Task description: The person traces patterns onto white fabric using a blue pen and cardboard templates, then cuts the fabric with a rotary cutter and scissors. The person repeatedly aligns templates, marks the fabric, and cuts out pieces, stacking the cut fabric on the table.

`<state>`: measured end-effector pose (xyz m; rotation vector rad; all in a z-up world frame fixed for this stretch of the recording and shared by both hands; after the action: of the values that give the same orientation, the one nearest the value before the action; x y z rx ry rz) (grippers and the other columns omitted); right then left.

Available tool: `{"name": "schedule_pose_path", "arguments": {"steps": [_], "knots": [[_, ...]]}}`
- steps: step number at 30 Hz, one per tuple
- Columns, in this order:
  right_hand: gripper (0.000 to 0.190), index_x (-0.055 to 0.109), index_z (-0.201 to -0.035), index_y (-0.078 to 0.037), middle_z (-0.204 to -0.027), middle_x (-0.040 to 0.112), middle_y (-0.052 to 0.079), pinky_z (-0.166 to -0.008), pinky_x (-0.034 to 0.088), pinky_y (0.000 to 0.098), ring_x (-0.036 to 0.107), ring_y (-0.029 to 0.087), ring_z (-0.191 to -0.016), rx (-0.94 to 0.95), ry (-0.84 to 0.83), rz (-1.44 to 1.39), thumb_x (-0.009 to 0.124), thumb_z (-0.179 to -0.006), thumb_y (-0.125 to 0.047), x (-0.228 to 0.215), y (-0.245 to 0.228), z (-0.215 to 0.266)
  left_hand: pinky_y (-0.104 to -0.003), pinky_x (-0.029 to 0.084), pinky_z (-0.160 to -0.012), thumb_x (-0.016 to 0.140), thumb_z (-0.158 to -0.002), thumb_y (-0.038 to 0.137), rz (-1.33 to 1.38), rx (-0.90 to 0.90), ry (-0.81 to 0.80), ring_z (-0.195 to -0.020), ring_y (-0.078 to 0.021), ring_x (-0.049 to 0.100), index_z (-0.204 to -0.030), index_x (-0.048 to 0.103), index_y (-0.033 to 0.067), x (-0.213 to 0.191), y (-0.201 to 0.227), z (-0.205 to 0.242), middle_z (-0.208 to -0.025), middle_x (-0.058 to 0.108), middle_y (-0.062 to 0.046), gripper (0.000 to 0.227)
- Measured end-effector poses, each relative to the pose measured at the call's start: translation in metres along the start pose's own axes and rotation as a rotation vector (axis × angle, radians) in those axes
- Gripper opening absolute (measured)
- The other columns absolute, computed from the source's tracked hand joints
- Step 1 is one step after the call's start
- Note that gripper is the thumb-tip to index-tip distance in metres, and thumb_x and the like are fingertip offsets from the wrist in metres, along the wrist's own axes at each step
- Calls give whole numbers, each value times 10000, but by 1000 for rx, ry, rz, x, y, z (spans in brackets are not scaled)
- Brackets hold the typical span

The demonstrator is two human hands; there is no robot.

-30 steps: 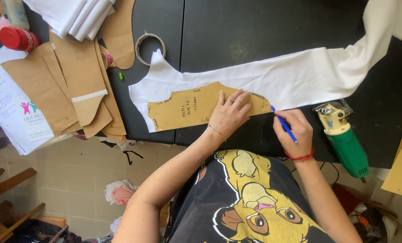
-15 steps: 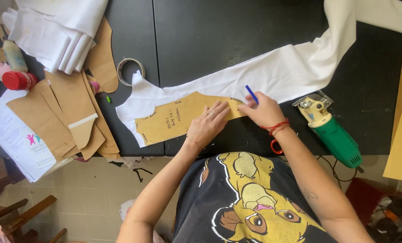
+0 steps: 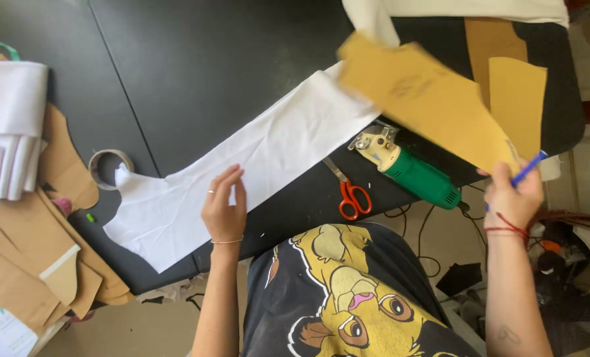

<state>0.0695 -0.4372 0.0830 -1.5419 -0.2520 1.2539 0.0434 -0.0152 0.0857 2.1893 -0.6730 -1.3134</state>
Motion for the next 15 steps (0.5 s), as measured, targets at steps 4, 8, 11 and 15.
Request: {"name": "schedule_pose_path", "arguments": {"steps": [4, 8, 11, 15], "knots": [[82, 508, -871, -164, -773, 637, 67, -301, 211, 150, 315, 3, -335, 423, 313, -361, 558, -843, -105, -54, 69, 5, -464, 320, -901, 559, -788, -23, -303, -133, -2, -1130, -369, 484, -1036, 542, 105, -9, -61, -1, -1213, 492, -125, 279], [130, 451, -869, -188, -778, 658, 80, -296, 180, 165, 278, 11, -318, 456, 358, -401, 545, -857, -99, -49, 127, -3, -707, 122, -906, 503, -781, -41, -579, -607, -57, -1295, -319, 101, -1343, 311, 56, -43, -134, 6, -1408, 134, -107, 602], [184, 524, -928, -174, -639, 515, 40, -290, 185, 224, 292, 40, -353, 365, 475, -416, 567, -775, -81, -56, 181, -19, -682, 64, -917, 290, -675, -152, -580, -776, -160, -1288, -282, 105, -1330, 253, 41, -68, -178, 12, -1405, 173, -81, 684], [74, 520, -719, -9, -679, 585, 112, -539, 408, 291, 484, 175, -579, -240, 823, -363, 456, -725, 29, -86, 249, -49, -519, 257, -881, 424, -643, -95, -594, -399, -74, -1134, -304, 398, -1133, 541, 84, -87, -214, 23, -1196, 495, -114, 534]]}}
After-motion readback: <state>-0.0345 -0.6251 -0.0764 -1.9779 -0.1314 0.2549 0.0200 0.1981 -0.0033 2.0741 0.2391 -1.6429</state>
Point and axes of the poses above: each hand's wrist, its own z-axis away from the middle knuckle, its own x-axis out of the palm, y = z × x, the point moved 2 cm from there along -z, towards the middle knuckle
